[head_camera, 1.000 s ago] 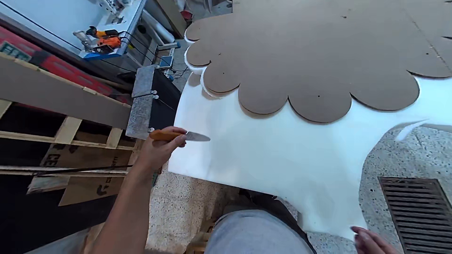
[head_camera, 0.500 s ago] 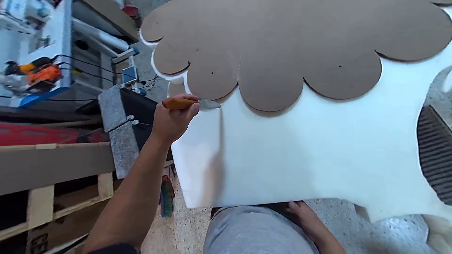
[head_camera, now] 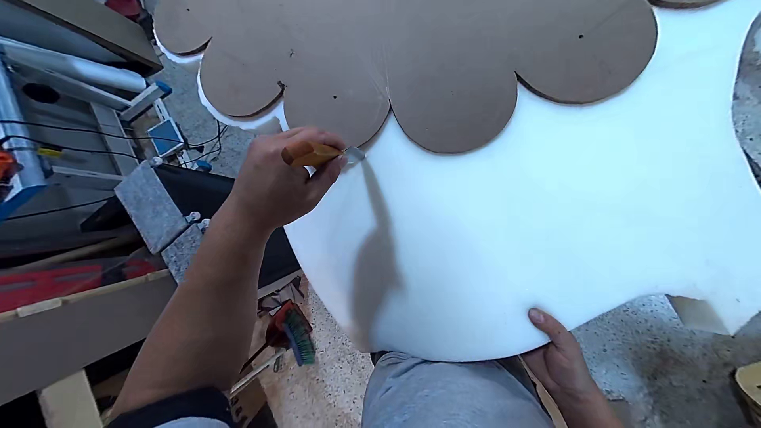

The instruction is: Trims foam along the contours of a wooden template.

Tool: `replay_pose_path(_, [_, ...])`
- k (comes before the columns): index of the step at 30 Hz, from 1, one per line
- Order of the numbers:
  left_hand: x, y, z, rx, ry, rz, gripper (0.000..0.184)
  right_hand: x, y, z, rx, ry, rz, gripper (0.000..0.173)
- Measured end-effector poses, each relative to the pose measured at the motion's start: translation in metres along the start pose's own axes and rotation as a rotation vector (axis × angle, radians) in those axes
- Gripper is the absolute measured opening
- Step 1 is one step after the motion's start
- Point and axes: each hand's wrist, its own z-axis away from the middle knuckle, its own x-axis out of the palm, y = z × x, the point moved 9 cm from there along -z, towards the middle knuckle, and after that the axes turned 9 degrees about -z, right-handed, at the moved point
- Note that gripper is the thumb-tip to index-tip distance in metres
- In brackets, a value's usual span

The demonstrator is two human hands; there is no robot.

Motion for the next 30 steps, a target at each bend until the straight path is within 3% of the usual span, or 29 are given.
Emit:
replay_pose_path(9, [0.005,0.008,-0.001,-0.031,-0.049,0.040,0.022,0.016,-0.018,0.008,0.095,-0.147,-0.069,0.049])
replay_pose_path(17, [-0.003,-0.018,0.002,-0.326,0.008,0.091,0.026,0.011,-0.027,0.009,0.137,-0.123,-0.012,0.053])
replay_pose_path(24, [0.054,-0.035,-0.018,-0.247,-0.115,0.065,0.022,0.014,-0.026,0.009,0.115,-0.129,0.002,0.057])
replay_pose_path(28, [0.033,-0.023,-0.018,-0.249,0.016,0.063,0.027,0.014,-0.026,0.008,0.090,-0.119,-0.018,0.055])
replay_pose_path(30, [0.045,-0.032,-0.015,-0.296,0.107,0.141,0.029,0.013,-0.024,0.008,0.086,-0.117,-0.029,0.053])
